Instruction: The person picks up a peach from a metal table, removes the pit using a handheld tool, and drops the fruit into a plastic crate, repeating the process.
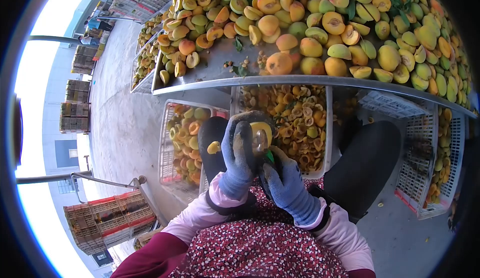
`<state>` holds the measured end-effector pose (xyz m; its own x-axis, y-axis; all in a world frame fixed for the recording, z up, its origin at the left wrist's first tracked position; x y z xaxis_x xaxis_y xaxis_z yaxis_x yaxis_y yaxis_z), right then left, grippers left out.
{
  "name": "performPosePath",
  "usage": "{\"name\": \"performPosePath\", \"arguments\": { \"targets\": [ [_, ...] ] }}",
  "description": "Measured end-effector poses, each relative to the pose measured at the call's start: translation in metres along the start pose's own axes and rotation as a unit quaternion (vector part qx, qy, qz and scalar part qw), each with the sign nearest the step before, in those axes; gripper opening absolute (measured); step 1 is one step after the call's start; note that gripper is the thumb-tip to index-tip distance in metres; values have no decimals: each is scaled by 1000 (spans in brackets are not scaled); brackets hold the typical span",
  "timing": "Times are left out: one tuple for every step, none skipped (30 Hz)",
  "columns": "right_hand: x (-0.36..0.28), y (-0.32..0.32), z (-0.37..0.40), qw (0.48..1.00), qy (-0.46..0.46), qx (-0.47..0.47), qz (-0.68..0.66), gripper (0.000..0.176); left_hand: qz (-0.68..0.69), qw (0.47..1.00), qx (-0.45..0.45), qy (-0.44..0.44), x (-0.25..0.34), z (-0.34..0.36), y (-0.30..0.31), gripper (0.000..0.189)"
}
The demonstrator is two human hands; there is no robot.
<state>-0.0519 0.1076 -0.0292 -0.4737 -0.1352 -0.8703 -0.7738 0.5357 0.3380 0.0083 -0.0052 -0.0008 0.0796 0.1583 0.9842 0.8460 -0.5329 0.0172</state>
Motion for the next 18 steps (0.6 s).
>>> {"name": "performPosePath", "arguments": {
  "targets": [
    [3, -2, 2, 1000, -1, 1, 0, 26, 0, 1000, -1, 0, -1, -1, -1, 31],
    [7, -3, 4, 998, -49, 6, -46, 27, -42, 999, -5, -32, -1, -1, -2, 32],
    [9, -3, 4, 991, -95, 12, -92, 29, -82, 994, -10, -66, 0, -1, -4, 32],
    [7, 2, 0, 991, -94, 12, -91, 29, -82, 994, -10, -67, 1, 0, -5, 32],
    [-5, 11, -15, 994, -80, -6, -77, 30, 21, 1000, 4, -20, 1, 1, -5, 32],
    [-12, 15, -23, 996, -66, -24, -61, 32, 125, 992, 16, 26, 0, 1, -7, 32],
    [-12, 13, -24, 996, -66, -23, -60, 32, 126, 992, 15, 26, 3, 2, -10, 32],
    [-12, 11, -23, 999, -40, 10, -11, 32, 123, 991, 47, 27, 5, 2, -11, 32],
    [-13, 9, -23, 998, -14, 43, 36, 32, 118, 990, 79, 28, 6, 3, -10, 32],
    [-13, 8, -24, 998, -13, 42, 34, 32, 109, 990, 91, 11, 6, 4, -9, 32],
    [-12, 6, -23, 999, -30, 30, 29, 31, 108, 990, 92, 12, 6, 5, -8, 32],
    [-11, 5, -22, 998, -47, 19, 25, 29, 110, 989, 93, 9, 7, 5, -7, 32],
    [-9, 7, -23, 998, -47, 20, 26, 29, 113, 989, 95, 6, 7, 5, -7, 32],
    [-7, 7, -25, 999, -44, 6, 2, 29, 113, 989, 95, 7, 9, 3, -5, 32],
    [-6, 8, -25, 999, -40, -8, -22, 29, 75, 995, 58, -8, 13, 0, -4, 33],
    [-6, 9, -25, 999, -40, -9, -22, 29, 37, 999, 22, -24, 16, -2, -5, 33],
    [-6, 10, -25, 999, -33, -13, -22, 29, 37, 999, 22, -23, 15, -3, -5, 33],
    [-7, 10, -25, 999, -26, -18, -22, 29, 60, 998, 21, -13, 14, -3, -5, 33]
  ]
}}
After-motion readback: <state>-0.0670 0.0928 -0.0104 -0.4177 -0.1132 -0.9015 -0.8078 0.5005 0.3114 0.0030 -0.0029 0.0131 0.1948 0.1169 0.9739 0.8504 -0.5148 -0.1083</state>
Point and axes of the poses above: each hand's wrist, its own z-axis away from the middle knuckle, its own y-axis out of the back of the hand, x = y × z, the point moved 3 cm from there along -z, towards the middle knuckle, and after that the axes turned 4 degrees about z, right-handed, at the moved point
